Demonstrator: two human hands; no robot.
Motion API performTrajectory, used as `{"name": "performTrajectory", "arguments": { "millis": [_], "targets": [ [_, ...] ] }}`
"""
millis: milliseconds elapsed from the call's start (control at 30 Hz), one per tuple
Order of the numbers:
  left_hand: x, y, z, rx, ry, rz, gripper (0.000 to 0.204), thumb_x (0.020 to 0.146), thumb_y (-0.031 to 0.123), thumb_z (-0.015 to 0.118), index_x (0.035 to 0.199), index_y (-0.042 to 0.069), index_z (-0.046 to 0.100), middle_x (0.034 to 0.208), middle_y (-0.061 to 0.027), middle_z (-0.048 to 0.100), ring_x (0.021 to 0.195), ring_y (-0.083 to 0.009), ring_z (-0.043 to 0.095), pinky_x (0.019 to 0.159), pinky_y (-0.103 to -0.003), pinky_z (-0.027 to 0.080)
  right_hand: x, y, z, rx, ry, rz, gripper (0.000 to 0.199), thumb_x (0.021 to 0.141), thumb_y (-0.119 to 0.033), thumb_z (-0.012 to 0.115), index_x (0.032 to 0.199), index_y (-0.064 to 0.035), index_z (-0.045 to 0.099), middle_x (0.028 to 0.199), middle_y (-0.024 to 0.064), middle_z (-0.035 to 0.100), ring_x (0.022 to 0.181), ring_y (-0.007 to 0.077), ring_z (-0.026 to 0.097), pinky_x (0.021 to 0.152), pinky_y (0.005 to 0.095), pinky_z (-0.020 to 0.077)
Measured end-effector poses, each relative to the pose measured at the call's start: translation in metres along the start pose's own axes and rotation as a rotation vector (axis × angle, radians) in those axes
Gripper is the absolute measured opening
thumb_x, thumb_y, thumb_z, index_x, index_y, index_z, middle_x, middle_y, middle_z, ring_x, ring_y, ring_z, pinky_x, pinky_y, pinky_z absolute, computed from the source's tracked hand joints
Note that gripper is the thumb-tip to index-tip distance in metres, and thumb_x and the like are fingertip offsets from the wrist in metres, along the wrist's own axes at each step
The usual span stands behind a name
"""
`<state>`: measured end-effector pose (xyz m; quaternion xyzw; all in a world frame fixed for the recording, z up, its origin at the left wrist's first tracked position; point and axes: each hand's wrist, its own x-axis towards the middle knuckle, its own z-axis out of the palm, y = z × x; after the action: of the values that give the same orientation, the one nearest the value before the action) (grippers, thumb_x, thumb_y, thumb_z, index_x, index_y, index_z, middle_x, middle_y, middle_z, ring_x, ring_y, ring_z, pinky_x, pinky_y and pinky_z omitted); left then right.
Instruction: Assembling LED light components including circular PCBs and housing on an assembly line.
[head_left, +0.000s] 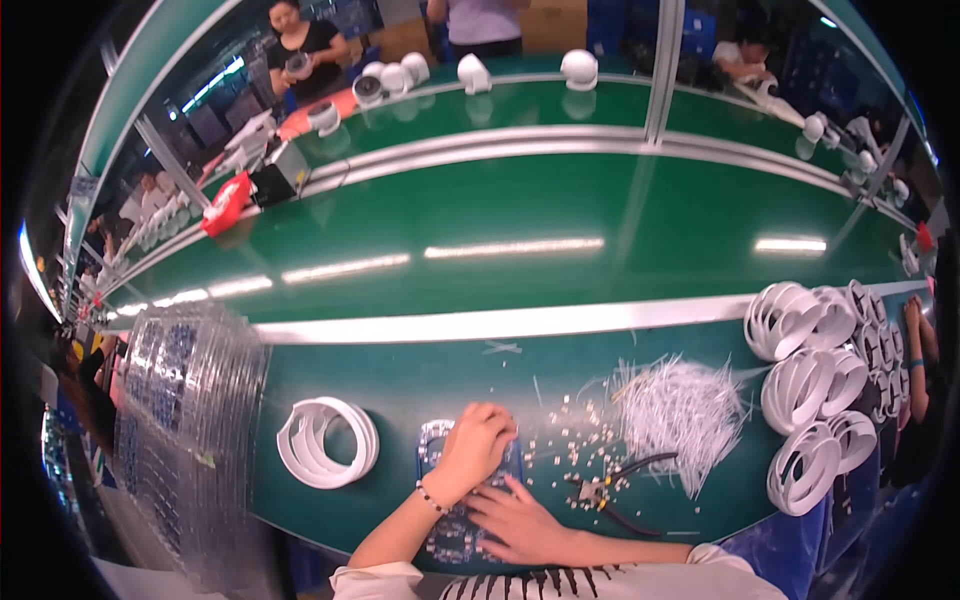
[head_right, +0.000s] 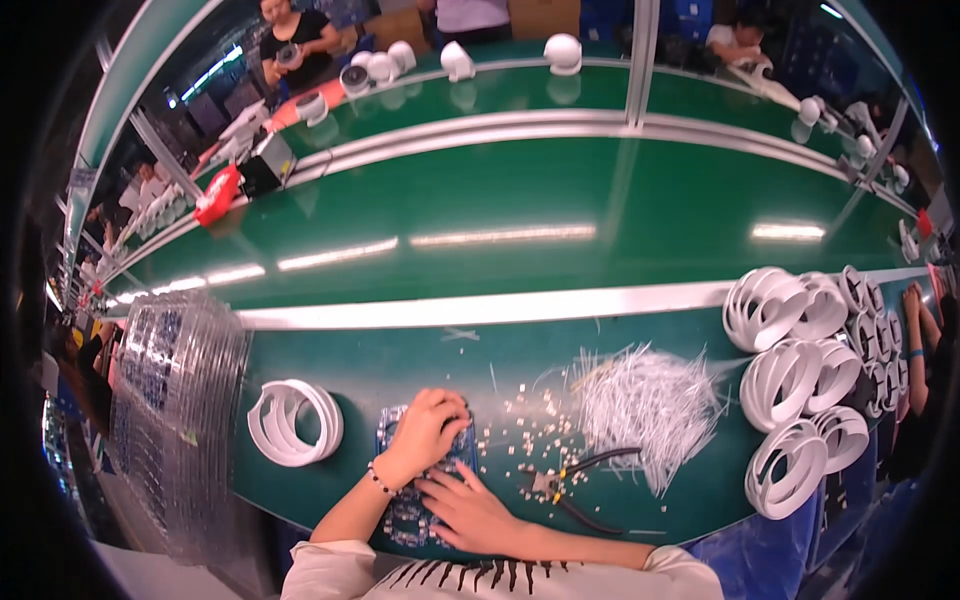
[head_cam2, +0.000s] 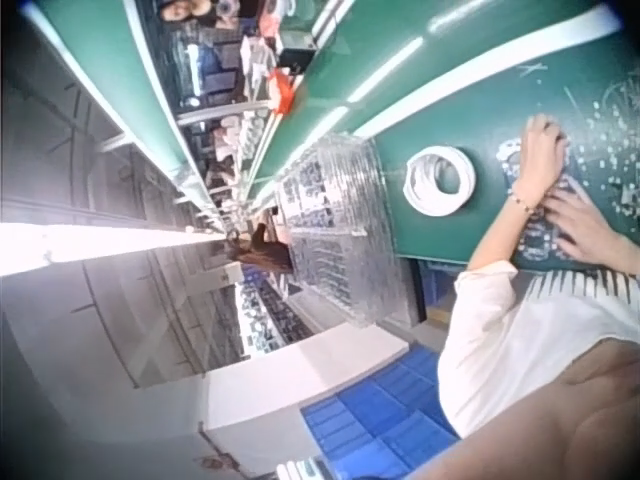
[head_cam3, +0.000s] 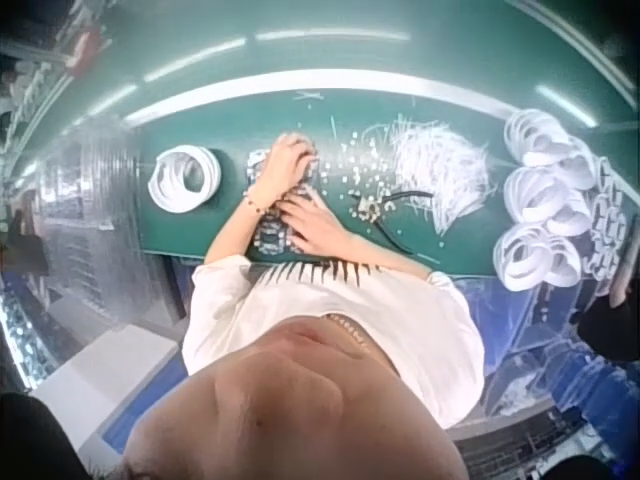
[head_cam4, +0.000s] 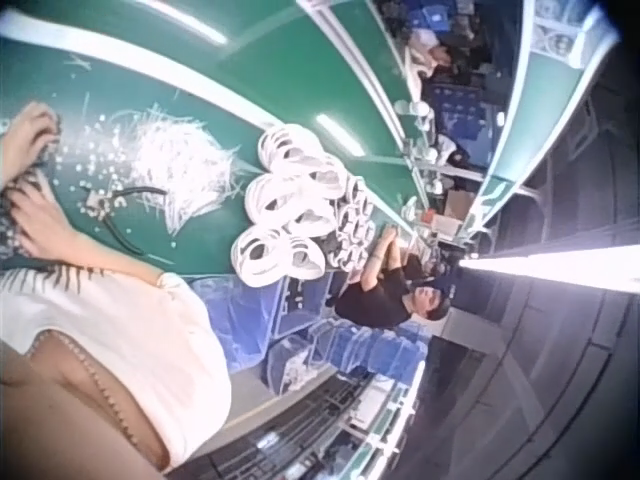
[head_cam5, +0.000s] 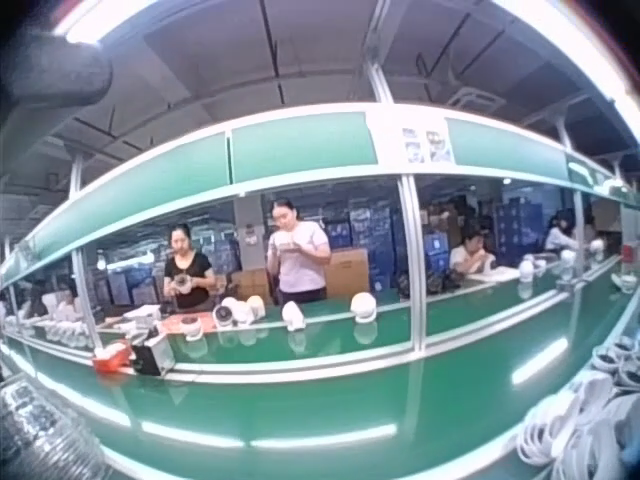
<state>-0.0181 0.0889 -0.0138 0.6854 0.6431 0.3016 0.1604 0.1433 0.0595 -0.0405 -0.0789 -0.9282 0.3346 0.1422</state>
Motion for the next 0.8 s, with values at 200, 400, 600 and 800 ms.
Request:
{"name": "performTrajectory", "arguments": {
  "millis": [200, 400, 600, 800],
  "targets": [
    [-0.005, 0.011, -0.002, 0.115, 0.107, 0.080, 0.007, 0.074, 0.007, 0.064, 0.080, 0.004, 0.061, 0.087, -0.0079, 0.062, 0.080, -0.0265, 0.059, 0.068, -0.035, 0.049, 0.003, -0.009, -0.007, -0.007, 0.063, -0.030, 0.039, 0.081, -0.029, 0.060, 0.110, -0.0030, 0.057, 0.127, 0.0123, 0.047, 0.124, 0.0289, 0.039, 0.104, 0.0542, 0.0219],
    [-0.003, 0.010, 0.003, -0.153, 0.133, -0.046, 0.009, 0.080, 0.012, 0.063, 0.086, 0.006, 0.064, 0.094, -0.0080, 0.065, 0.085, -0.0258, 0.064, 0.089, -0.043, 0.042, 0.009, -0.003, -0.012, 0.023, 0.059, -0.021, 0.041, 0.080, -0.026, 0.059, 0.113, -0.0006, 0.055, 0.127, 0.0136, 0.046, 0.124, 0.0288, 0.036, 0.107, 0.0517, 0.0184],
    [-0.013, 0.014, 0.006, -0.008, -0.077, 0.194, 0.030, 0.081, 0.020, 0.063, 0.109, 0.010, 0.062, 0.112, -0.0082, 0.059, 0.117, -0.0248, 0.048, 0.102, -0.055, 0.026, 0.003, -0.009, -0.008, 0.068, 0.028, -0.002, 0.039, 0.080, -0.025, 0.059, 0.110, -0.0004, 0.056, 0.126, 0.0136, 0.047, 0.123, 0.0289, 0.037, 0.107, 0.0498, 0.0175],
    [-0.030, 0.005, -0.014, -0.062, -0.109, 0.058, 0.019, 0.075, 0.018, 0.067, 0.090, 0.007, 0.063, 0.116, -0.0071, 0.057, 0.115, -0.0285, 0.049, 0.100, -0.053, 0.032, -0.002, -0.018, -0.011, 0.024, -0.008, -0.028, 0.037, 0.080, -0.026, 0.059, 0.108, -0.0010, 0.057, 0.129, 0.0121, 0.045, 0.126, 0.0285, 0.035, 0.107, 0.0502, 0.0184]
  ]
}}
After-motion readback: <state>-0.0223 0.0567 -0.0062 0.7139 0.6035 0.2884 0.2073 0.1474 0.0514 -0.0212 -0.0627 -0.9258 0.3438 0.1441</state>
